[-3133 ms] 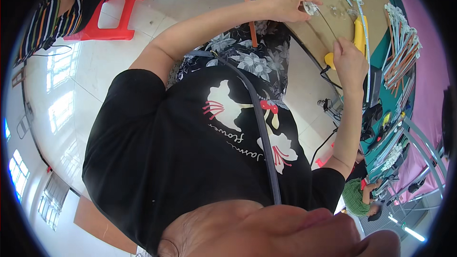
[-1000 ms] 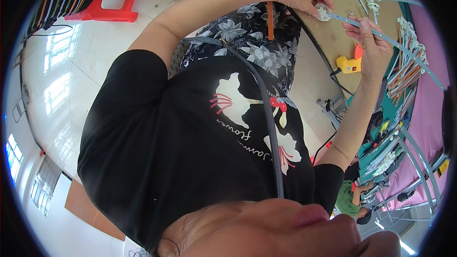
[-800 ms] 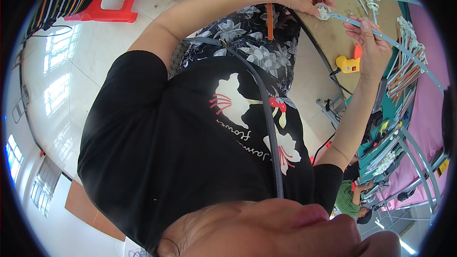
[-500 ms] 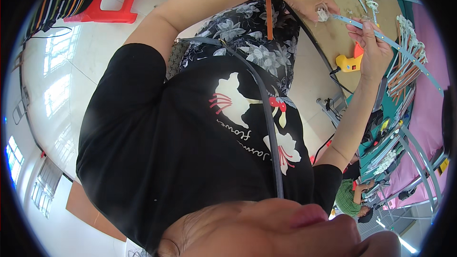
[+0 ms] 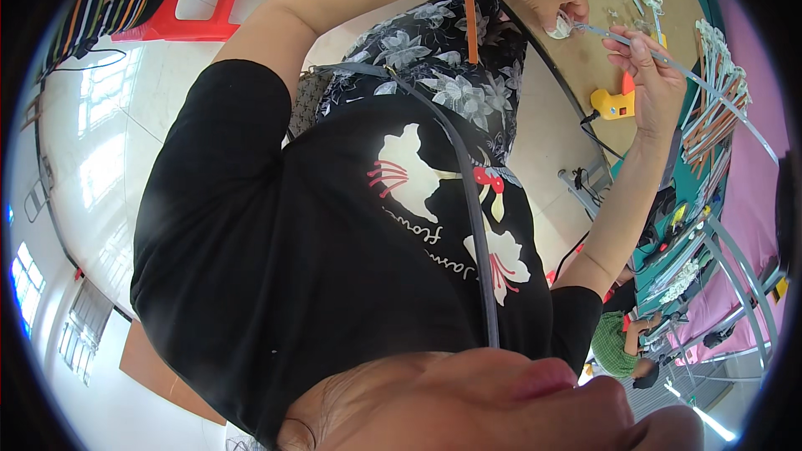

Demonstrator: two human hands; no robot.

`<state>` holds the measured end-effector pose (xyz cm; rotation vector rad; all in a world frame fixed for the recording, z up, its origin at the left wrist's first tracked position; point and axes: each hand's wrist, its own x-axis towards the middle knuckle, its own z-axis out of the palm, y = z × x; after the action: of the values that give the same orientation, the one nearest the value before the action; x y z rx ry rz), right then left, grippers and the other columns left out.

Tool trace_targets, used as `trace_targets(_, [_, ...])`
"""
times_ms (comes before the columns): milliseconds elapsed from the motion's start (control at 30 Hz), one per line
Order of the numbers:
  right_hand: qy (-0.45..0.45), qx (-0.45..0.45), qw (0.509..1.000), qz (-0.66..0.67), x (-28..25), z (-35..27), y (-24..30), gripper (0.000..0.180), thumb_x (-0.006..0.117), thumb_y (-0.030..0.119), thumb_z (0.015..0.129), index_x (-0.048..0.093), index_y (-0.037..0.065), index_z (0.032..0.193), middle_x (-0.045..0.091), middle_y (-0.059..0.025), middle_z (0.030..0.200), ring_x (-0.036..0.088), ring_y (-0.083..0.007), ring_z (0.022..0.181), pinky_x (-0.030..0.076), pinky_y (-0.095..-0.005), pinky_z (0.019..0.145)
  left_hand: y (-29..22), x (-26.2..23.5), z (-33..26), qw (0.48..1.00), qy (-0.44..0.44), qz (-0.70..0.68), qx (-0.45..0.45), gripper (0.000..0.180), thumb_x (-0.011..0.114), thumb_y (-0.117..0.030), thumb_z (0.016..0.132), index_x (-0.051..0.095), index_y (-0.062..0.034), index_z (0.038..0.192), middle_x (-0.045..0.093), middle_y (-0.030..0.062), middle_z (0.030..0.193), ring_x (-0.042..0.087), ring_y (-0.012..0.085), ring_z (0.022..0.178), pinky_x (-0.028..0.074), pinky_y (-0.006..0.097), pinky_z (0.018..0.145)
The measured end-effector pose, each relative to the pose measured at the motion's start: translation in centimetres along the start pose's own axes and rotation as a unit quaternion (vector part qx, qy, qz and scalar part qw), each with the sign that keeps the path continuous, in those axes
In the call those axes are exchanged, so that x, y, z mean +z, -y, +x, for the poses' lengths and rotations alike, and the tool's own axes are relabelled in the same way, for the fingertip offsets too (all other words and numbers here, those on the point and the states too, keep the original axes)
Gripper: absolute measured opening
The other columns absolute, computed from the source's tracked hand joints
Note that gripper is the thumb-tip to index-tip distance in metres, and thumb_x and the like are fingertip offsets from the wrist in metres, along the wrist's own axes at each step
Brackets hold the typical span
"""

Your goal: The person assembles light fixtures by attaching LED strips onto circular plastic bases by hand.

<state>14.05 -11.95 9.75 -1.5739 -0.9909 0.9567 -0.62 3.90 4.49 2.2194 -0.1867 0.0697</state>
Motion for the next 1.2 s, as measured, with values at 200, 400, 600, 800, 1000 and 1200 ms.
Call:
trace_targets(200, [0.016,0.012,1.0,0.009,-0.5,0.1,-0.1,0.02,0.053,0.011,0.083,0.057,-0.005,0.094,0.06,-0.0177,0.092,0.061,-0.0228,0.079,0.049,-0.0261,0.065,0.6,0.7,0.0,0.998,-0.037,-0.046,0.021,0.016,0.057,-0.016,0.063,0.057,-0.0008,0.065,0.055,0.0122,0.059,0.051,0.019,0.053,0.04,0.033,0.051])
trace_targets(400, [-0.041,0.078,0.995,-0.049,-0.8,0.5,-0.1,0.022,0.056,0.016,0.082,0.058,-0.003,0.093,0.062,-0.0134,0.081,0.062,-0.0191,0.068,0.049,-0.0241,0.057,0.0,0.3,-0.4,0.998,-0.051,-0.04,0.002,0.017,0.059,-0.018,0.062,0.058,-0.0007,0.065,0.056,0.0115,0.059,0.052,0.0193,0.053,0.041,0.032,0.052])
trace_targets(600, [-0.015,0.095,0.995,-0.007,-1.1,0.6,-0.1,0.022,0.057,0.016,0.081,0.058,-0.003,0.092,0.061,-0.011,0.076,0.061,-0.0164,0.064,0.047,-0.0225,0.055,1.0,0.8,-0.2,0.998,-0.053,-0.031,0.013,0.019,0.06,-0.018,0.062,0.06,-0.0004,0.068,0.057,0.0116,0.059,0.053,0.0194,0.054,0.041,0.033,0.051])
trace_targets(800, [-0.006,0.094,0.995,-0.024,-1.3,0.6,0.3,0.021,0.058,0.016,0.081,0.058,-0.003,0.092,0.061,-0.0101,0.075,0.061,-0.0161,0.067,0.047,-0.0215,0.056,0.6,1.3,-0.3,0.994,-0.078,-0.075,-0.014,0.019,0.061,-0.019,0.061,0.061,-0.0011,0.069,0.057,0.0113,0.059,0.054,0.0199,0.053,0.042,0.033,0.051])
trace_targets(1000, [0.038,0.113,0.987,-0.105,-1.9,0.1,1.6,0.021,0.059,0.016,0.08,0.059,-0.002,0.091,0.061,-0.0082,0.074,0.059,-0.0135,0.065,0.045,-0.0207,0.057,-0.3,2.0,-0.2,0.99,-0.117,0.019,-0.079,0.02,0.063,-0.019,0.058,0.062,-0.0038,0.07,0.058,0.0125,0.061,0.054,0.0245,0.053,0.042,0.036,0.05])
trace_targets(1200, [0.099,0.146,0.979,-0.105,-3.0,0.1,1.1,0.022,0.061,0.016,0.078,0.059,-0.002,0.092,0.06,-0.0057,0.072,0.056,-0.0104,0.06,0.042,-0.0189,0.056,-2.4,2.2,-0.6,0.977,-0.065,0.014,-0.204,0.034,0.064,-0.023,0.062,0.057,-0.0042,0.09,0.06,0.0085,0.079,0.059,0.0198,0.072,0.049,0.033,0.056])
